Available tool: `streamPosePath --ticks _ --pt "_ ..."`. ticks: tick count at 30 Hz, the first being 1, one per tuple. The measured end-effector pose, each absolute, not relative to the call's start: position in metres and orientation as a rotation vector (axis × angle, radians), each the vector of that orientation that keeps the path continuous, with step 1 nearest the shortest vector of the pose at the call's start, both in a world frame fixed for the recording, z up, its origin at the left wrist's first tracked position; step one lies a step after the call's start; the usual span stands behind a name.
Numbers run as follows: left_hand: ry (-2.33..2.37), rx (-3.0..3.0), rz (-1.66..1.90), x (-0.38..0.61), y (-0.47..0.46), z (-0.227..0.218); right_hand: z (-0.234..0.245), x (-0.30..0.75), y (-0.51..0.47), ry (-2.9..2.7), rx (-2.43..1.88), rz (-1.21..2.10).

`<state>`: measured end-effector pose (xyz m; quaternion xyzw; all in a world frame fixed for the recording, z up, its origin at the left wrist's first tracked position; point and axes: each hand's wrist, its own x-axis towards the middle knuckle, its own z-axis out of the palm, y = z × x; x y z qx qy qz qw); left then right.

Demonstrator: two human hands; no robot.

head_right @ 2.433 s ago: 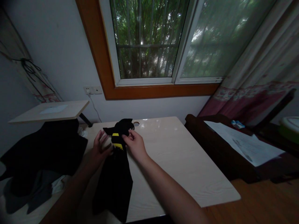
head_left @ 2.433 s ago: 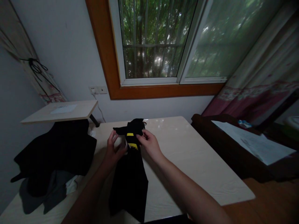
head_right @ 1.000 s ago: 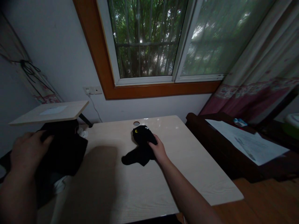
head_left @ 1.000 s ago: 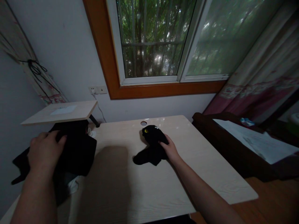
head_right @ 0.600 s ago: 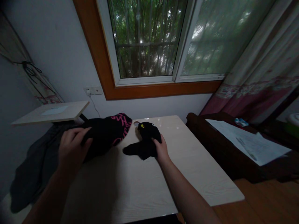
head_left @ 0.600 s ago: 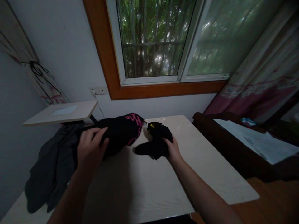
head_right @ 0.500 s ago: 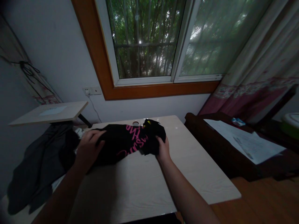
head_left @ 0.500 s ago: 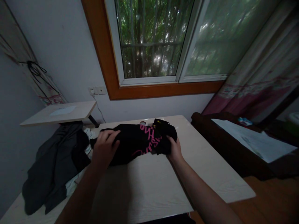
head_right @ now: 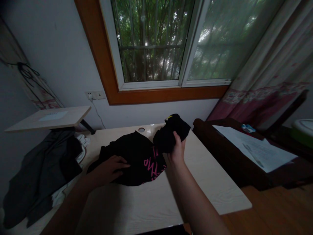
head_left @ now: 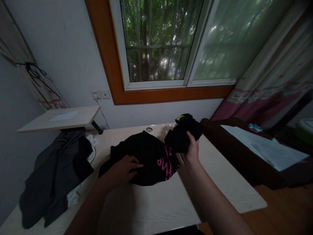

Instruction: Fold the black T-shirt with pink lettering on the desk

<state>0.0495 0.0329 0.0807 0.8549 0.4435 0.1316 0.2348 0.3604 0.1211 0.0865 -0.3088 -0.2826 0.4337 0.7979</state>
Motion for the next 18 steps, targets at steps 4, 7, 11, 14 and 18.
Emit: streamPosePath --ticks 4,7,11,14,18 --pt "1.200 2.091 0.547 0.057 0.029 0.093 0.114 0.331 0.115 -0.914 -0.731 0.854" --pt "1.284 1.734 0.914 0.059 0.030 0.095 0.118 0.303 0.102 -1.399 -0.748 0.895" --pt "1.391 1.173 1.332 0.053 0.032 0.086 0.107 0.274 0.080 -2.176 -0.536 0.935" --pt "1.438 0.949 1.411 0.045 0.032 0.074 0.098 0.264 0.070 -2.408 -0.406 0.947" --pt "1.516 0.804 1.536 0.025 0.028 0.064 0.086 0.268 0.078 -2.406 -0.414 0.891"
